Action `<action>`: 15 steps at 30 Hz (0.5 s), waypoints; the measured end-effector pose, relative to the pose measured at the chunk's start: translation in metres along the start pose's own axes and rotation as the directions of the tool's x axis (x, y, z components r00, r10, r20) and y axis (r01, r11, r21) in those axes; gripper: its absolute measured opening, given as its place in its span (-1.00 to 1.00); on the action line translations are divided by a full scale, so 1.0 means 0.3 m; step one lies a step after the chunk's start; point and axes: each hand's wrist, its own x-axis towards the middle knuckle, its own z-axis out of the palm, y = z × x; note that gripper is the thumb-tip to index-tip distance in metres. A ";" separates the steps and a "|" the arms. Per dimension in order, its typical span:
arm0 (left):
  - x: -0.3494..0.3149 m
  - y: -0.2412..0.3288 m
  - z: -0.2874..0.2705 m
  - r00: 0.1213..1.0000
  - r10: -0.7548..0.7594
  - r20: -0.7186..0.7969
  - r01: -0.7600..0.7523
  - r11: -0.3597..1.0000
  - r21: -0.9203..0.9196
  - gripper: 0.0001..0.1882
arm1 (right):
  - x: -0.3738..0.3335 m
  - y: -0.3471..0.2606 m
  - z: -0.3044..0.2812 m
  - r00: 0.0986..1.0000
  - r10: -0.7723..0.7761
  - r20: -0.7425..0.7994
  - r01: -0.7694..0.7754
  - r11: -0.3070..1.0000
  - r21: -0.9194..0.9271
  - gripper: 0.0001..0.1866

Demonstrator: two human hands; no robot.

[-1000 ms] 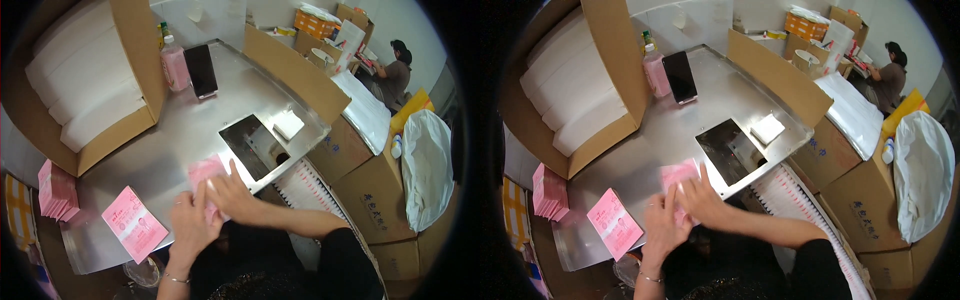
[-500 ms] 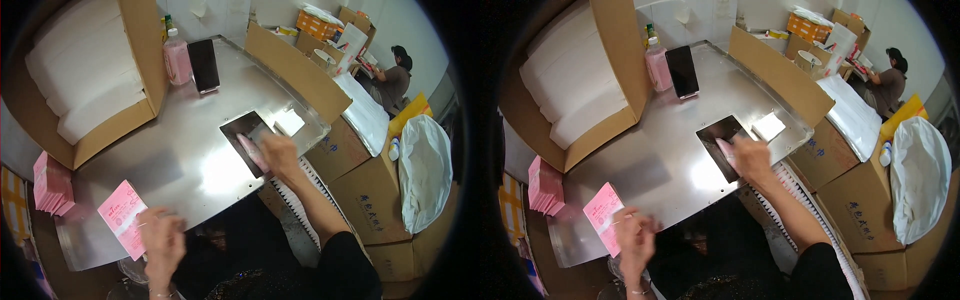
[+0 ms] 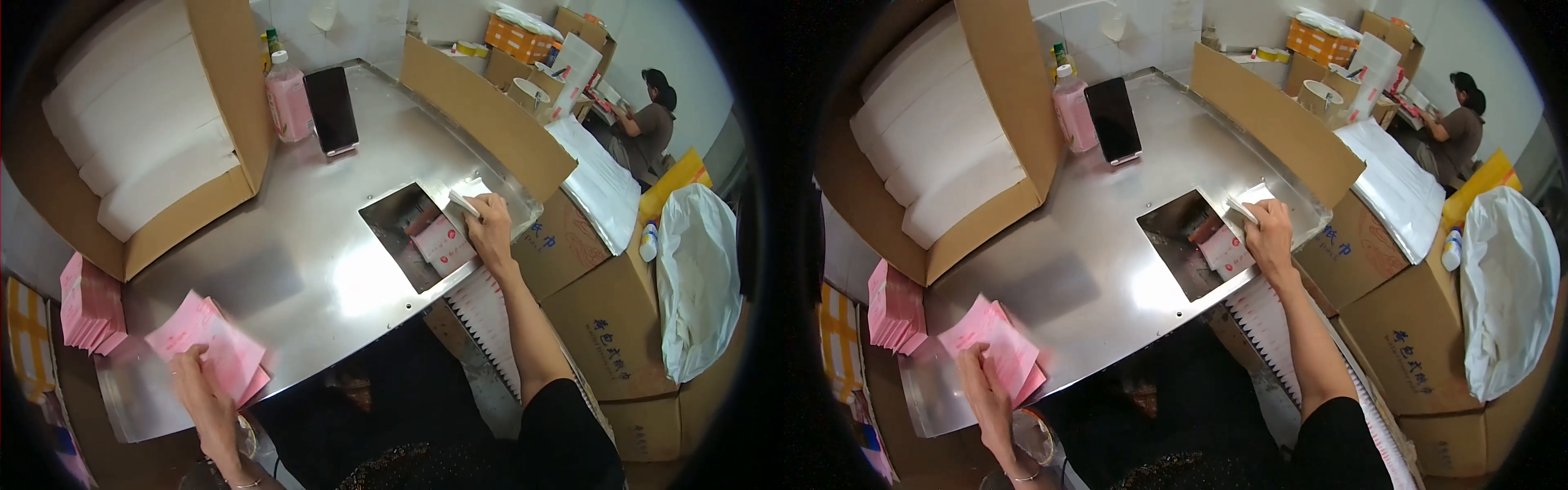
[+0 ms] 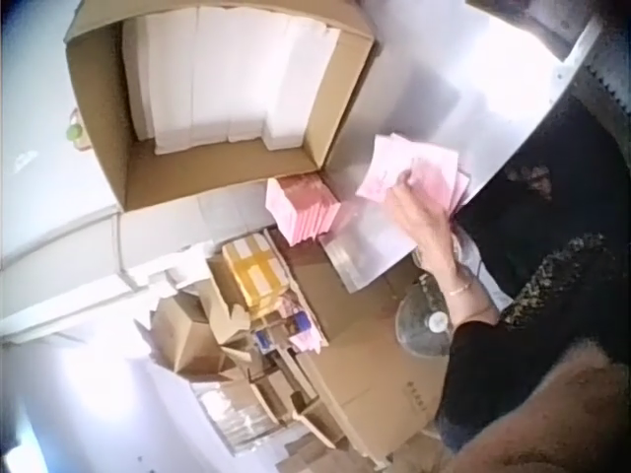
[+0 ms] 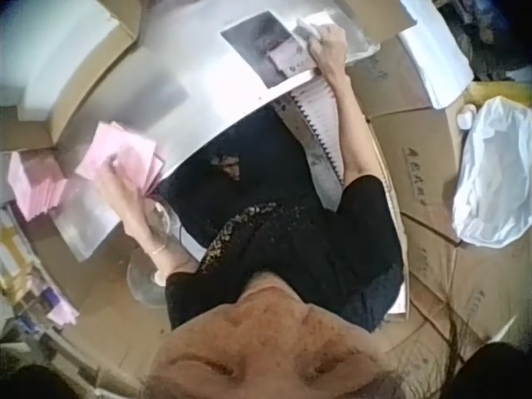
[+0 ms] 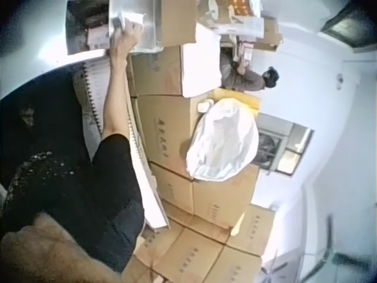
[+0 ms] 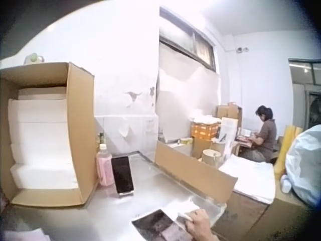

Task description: Packing individual tissue packs into boxes and organizing the workstation.

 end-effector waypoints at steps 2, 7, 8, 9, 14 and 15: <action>0.019 0.150 0.003 0.994 0.065 -0.084 -0.092 0.919 -0.382 -0.65 | -0.003 -0.014 -0.024 1.000 0.020 -0.005 -0.020 0.998 0.052 -0.70; 0.020 0.340 0.236 0.846 0.523 0.101 -0.447 0.800 -0.399 -0.55 | -0.057 -0.316 -0.012 0.992 0.001 0.122 -0.046 0.930 0.365 -0.61; 0.022 0.347 0.265 0.820 0.557 0.132 -0.478 0.793 -0.377 -0.54 | -0.089 -0.366 0.021 0.936 -0.351 -0.015 0.343 0.903 0.259 -0.55; 0.021 0.316 0.280 0.825 0.552 0.121 -0.447 0.768 -0.458 -0.50 | -0.112 -0.490 -0.014 0.861 -0.504 0.077 0.452 0.825 0.341 -0.55; 0.023 0.298 0.203 0.878 0.463 0.121 -0.426 0.871 -0.243 -0.28 | -0.316 -0.611 -0.021 0.638 -0.754 0.155 0.590 0.609 0.530 -0.52; 0.012 0.320 0.217 0.898 0.425 0.115 -0.405 0.899 -0.166 -0.21 | -0.280 -0.612 0.025 0.686 -0.670 0.284 0.516 0.723 0.460 -0.57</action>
